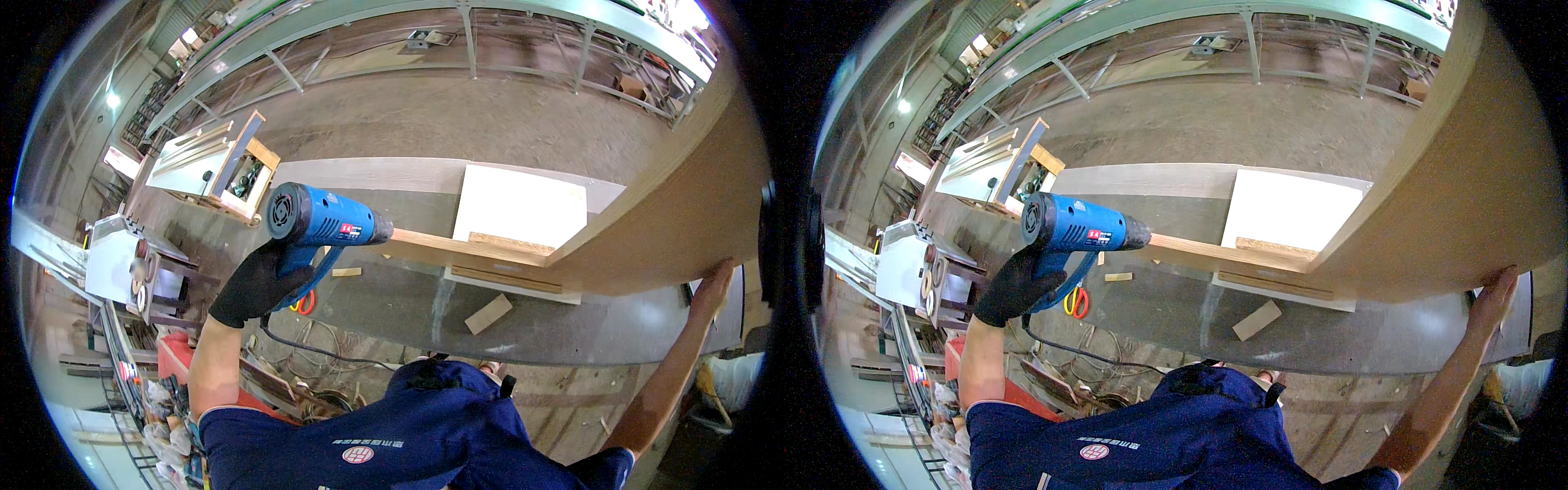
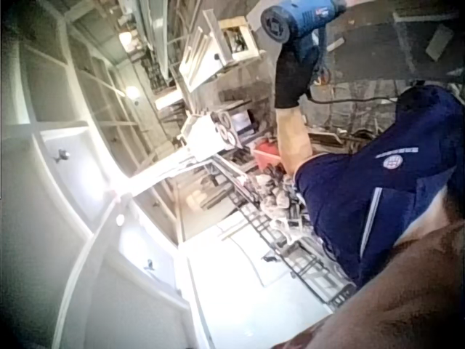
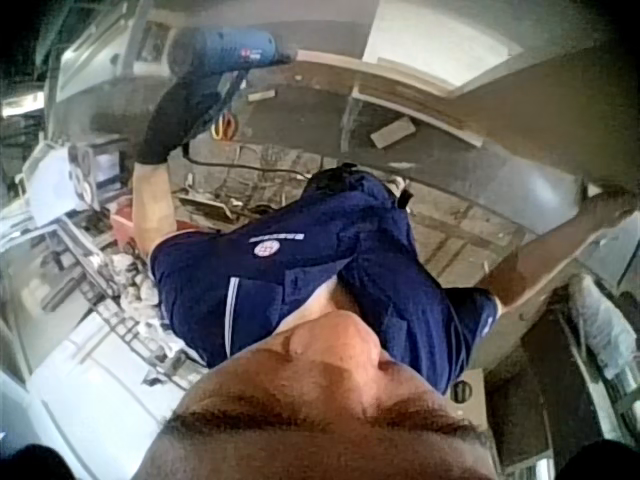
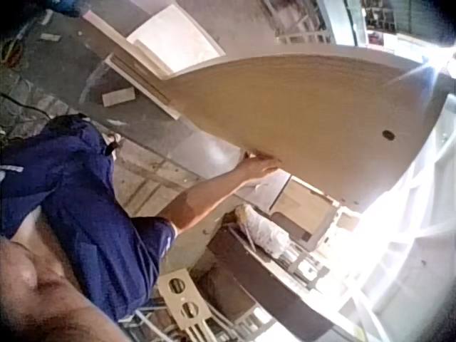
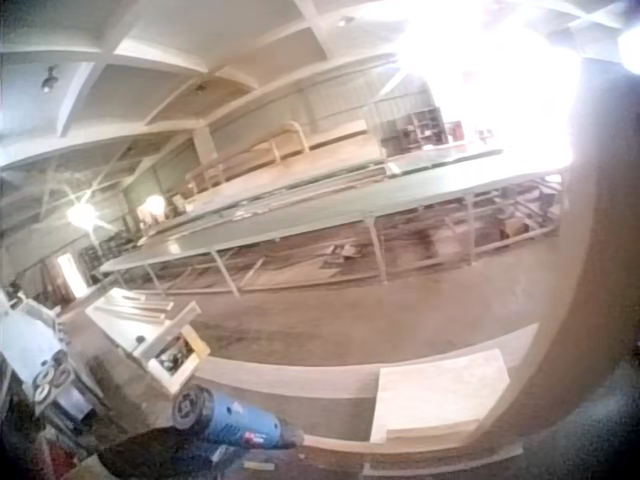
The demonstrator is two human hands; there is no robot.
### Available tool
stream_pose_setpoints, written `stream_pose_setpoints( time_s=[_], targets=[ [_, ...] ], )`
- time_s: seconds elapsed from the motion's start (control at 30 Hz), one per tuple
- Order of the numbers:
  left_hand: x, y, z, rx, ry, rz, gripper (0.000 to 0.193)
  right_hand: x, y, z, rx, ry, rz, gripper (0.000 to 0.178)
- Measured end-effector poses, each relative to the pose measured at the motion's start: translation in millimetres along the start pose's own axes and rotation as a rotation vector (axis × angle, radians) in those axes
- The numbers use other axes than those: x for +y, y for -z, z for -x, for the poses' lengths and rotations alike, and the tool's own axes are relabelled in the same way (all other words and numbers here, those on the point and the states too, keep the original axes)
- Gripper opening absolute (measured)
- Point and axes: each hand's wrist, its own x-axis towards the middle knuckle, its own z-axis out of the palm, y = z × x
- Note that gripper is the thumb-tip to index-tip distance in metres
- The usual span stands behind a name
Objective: The person applies adhesive veneer edging to the side of a wooden board using a heat gun to activate the glue and a sanding block to smooth the surface and trim the excess.
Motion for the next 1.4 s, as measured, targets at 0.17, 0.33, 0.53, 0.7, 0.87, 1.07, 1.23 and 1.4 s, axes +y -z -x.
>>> stream_pose_setpoints(
  time_s=[0.17,0.33,0.53,0.7,0.87,1.07,1.23,1.4],
  targets=[
    [1.3,3.5,2.4,0.008,0.038,-0.047,0.070,-2.6,-5.0,2.2,0.009,-0.030,0.010,0.067],
    [-14.9,2.8,1.0,0.035,-0.039,-0.029,0.069,-5.7,-5.3,6.2,-0.010,-0.042,-0.049,0.074],
    [1.3,7.7,-0.7,-0.047,0.059,0.121,0.070,-23.5,-16.9,12.7,0.050,-0.067,-0.034,0.072],
    [10.1,6.8,-2.8,-0.062,0.045,0.130,0.070,-26.8,-20.4,10.2,0.029,-0.004,-0.004,0.073],
    [10.6,-1.0,-9.6,-0.047,-0.006,0.103,0.067,-18.2,-8.4,1.4,0.008,-0.013,-0.001,0.067],
    [20.9,-4.8,-12.0,-0.066,-0.067,0.187,0.063,-17.2,-13.4,4.4,0.025,0.010,0.000,0.061],
    [27.6,-5.0,-18.2,-0.092,-0.069,0.082,0.058,-16.3,-3.5,-0.4,0.010,0.020,0.041,0.060],
    [36.5,-9.4,-20.6,-0.124,-0.064,0.182,0.057,-31.7,-25.6,13.0,0.011,-0.003,0.013,0.067]
  ],
)
